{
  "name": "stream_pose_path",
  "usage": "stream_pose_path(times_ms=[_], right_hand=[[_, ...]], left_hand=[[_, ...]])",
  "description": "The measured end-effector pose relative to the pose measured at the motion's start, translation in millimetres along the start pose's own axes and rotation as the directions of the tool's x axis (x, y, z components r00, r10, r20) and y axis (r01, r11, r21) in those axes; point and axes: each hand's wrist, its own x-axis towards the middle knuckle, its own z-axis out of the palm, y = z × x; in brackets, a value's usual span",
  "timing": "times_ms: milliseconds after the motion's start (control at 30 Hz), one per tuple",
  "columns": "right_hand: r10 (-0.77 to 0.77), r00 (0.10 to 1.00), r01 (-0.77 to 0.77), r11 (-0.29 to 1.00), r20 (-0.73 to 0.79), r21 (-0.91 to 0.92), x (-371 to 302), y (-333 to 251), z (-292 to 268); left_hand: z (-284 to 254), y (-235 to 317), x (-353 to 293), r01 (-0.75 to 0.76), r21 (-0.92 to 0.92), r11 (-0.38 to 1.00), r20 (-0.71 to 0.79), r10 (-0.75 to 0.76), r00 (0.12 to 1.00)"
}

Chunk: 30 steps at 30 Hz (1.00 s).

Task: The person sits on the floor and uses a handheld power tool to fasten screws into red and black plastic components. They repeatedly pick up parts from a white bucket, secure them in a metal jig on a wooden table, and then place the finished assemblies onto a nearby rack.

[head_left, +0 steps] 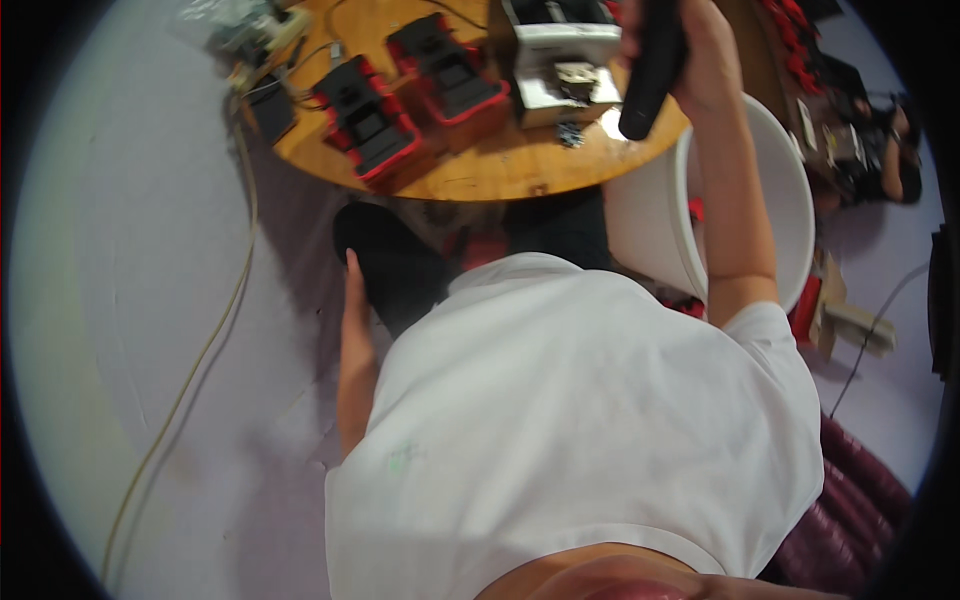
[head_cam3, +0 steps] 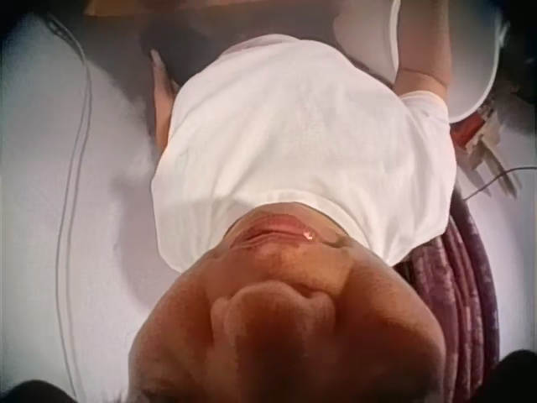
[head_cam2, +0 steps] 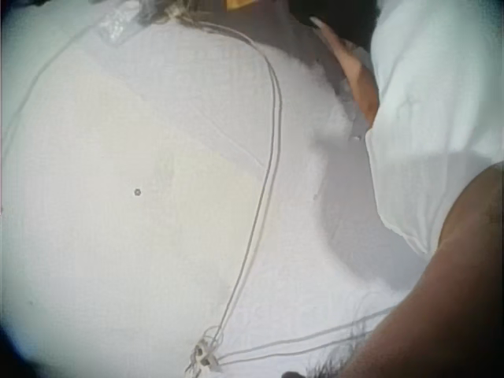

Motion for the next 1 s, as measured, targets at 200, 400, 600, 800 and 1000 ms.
stream_pose_path(times_ms=[200,400,600,800,1000], right_hand=[[-0.303,0.953,0.281,0.853,0.020,-0.439,5,13,3],[-0.595,0.792,0.520,0.774,-0.133,-0.362,6,55,-6],[-0.671,0.729,0.613,0.727,-0.133,-0.310,8,80,-13],[-0.637,0.754,0.578,0.760,-0.163,-0.297,1,80,-16],[-0.586,0.786,0.495,0.787,-0.196,-0.367,-5,70,-8]], left_hand=[[-7,48,-31,-0.330,0.627,0.706,0.259,0.211,0.943],[-13,160,-96,-0.896,-0.137,0.422,-0.158,0.884,0.440],[20,236,-108,-0.986,-0.081,0.145,-0.241,0.957,0.160],[47,273,-109,-0.984,0.174,0.046,-0.178,0.984,0.014],[61,263,-102,-0.972,0.226,0.060,-0.158,0.987,0.024]])
